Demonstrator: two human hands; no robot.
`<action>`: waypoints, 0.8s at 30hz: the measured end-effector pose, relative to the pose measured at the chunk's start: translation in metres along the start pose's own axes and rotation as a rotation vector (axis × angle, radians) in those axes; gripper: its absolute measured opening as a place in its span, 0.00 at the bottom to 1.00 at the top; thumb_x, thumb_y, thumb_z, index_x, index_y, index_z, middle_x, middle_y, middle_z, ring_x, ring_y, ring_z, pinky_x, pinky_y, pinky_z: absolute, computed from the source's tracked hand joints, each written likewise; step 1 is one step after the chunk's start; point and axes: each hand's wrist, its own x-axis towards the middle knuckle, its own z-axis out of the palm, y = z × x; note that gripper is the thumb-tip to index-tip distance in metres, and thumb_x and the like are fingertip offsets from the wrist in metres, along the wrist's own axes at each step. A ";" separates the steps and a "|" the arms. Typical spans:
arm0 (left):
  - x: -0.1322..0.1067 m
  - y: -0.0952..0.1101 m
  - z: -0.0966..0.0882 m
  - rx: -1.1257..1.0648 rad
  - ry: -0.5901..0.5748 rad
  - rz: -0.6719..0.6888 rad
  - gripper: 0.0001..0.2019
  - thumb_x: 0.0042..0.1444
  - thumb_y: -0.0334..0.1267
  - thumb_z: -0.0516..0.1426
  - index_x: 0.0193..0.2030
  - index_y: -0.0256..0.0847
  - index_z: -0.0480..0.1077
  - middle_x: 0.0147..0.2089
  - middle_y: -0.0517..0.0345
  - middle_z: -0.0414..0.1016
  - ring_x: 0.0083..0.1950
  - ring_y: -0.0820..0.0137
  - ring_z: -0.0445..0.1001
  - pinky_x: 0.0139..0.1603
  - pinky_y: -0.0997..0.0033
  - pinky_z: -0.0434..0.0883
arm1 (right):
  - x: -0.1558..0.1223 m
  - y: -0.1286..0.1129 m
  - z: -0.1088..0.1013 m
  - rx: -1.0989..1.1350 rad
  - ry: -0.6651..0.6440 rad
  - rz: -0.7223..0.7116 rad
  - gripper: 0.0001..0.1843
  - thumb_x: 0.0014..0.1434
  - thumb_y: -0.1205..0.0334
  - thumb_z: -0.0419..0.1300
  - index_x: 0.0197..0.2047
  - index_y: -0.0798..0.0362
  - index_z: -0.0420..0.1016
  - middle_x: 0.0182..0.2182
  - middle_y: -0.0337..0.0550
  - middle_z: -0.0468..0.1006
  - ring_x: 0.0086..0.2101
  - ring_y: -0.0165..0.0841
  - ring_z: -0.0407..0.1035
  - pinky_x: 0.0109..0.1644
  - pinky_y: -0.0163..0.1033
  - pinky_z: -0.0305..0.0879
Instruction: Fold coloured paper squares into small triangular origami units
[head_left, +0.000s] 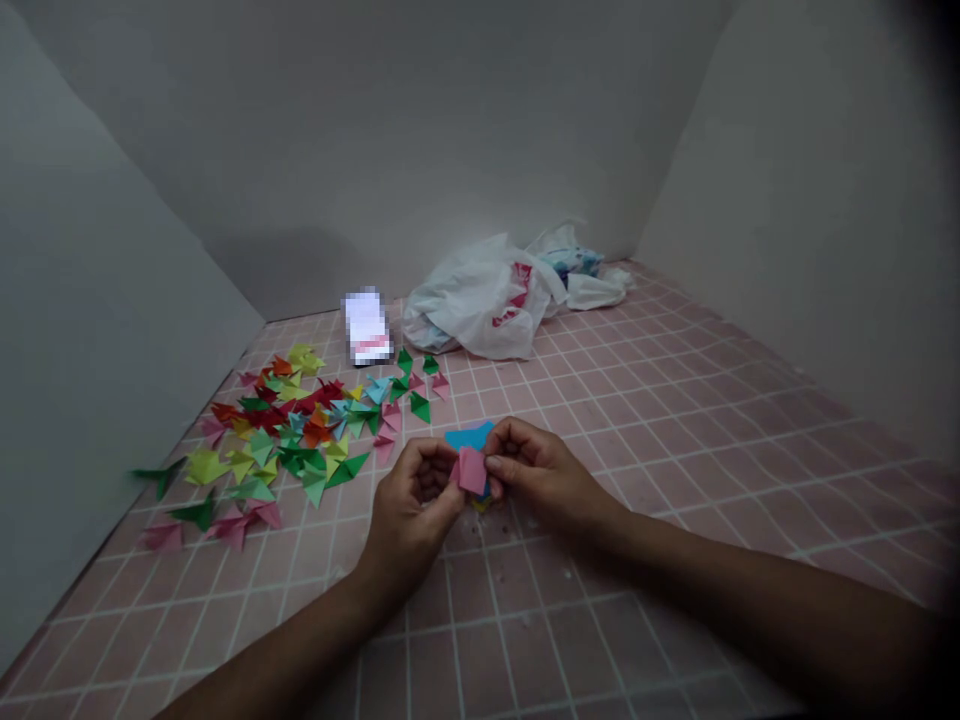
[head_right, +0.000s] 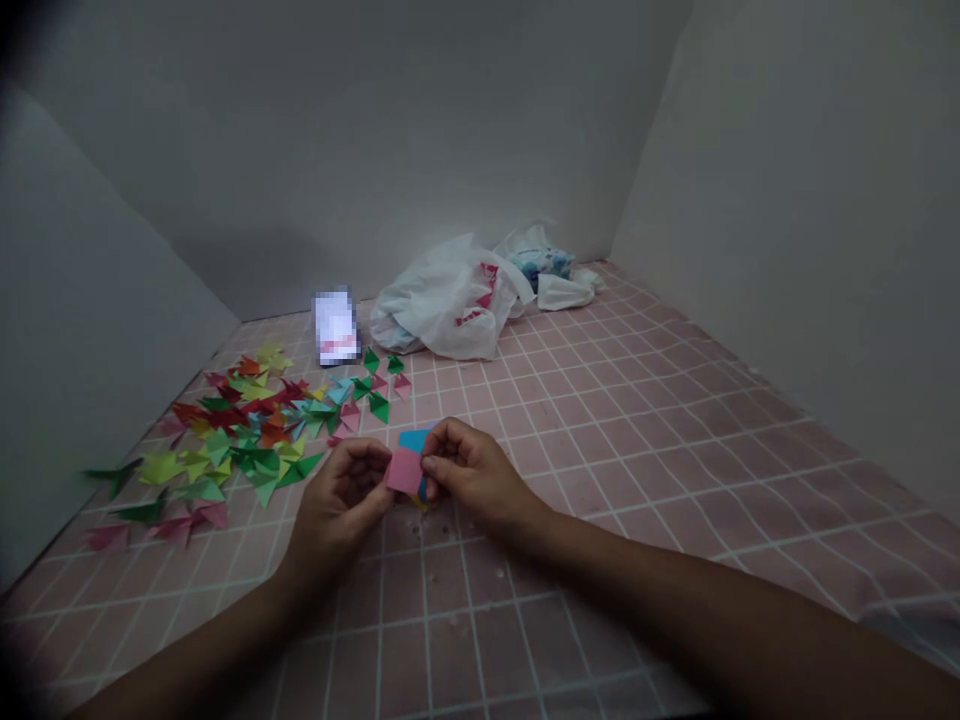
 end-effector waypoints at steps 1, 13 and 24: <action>0.001 0.000 0.000 -0.013 0.002 -0.011 0.09 0.50 0.31 0.62 0.39 0.40 0.69 0.34 0.59 0.75 0.34 0.72 0.76 0.35 0.75 0.73 | 0.000 -0.001 0.000 -0.028 0.001 -0.018 0.09 0.56 0.61 0.64 0.32 0.53 0.68 0.21 0.33 0.72 0.23 0.27 0.67 0.30 0.35 0.62; 0.001 -0.001 0.001 0.014 -0.014 0.015 0.13 0.51 0.30 0.61 0.44 0.41 0.70 0.36 0.57 0.77 0.35 0.71 0.77 0.36 0.74 0.74 | -0.004 -0.009 0.006 -0.088 -0.038 -0.116 0.07 0.55 0.65 0.64 0.37 0.51 0.69 0.30 0.35 0.70 0.28 0.27 0.66 0.31 0.35 0.62; 0.001 -0.002 -0.004 0.039 -0.064 0.061 0.03 0.56 0.34 0.59 0.38 0.40 0.74 0.34 0.58 0.77 0.35 0.71 0.76 0.38 0.74 0.74 | -0.008 -0.013 0.006 -0.212 -0.039 -0.144 0.05 0.57 0.65 0.62 0.37 0.51 0.69 0.30 0.36 0.69 0.28 0.27 0.64 0.32 0.35 0.62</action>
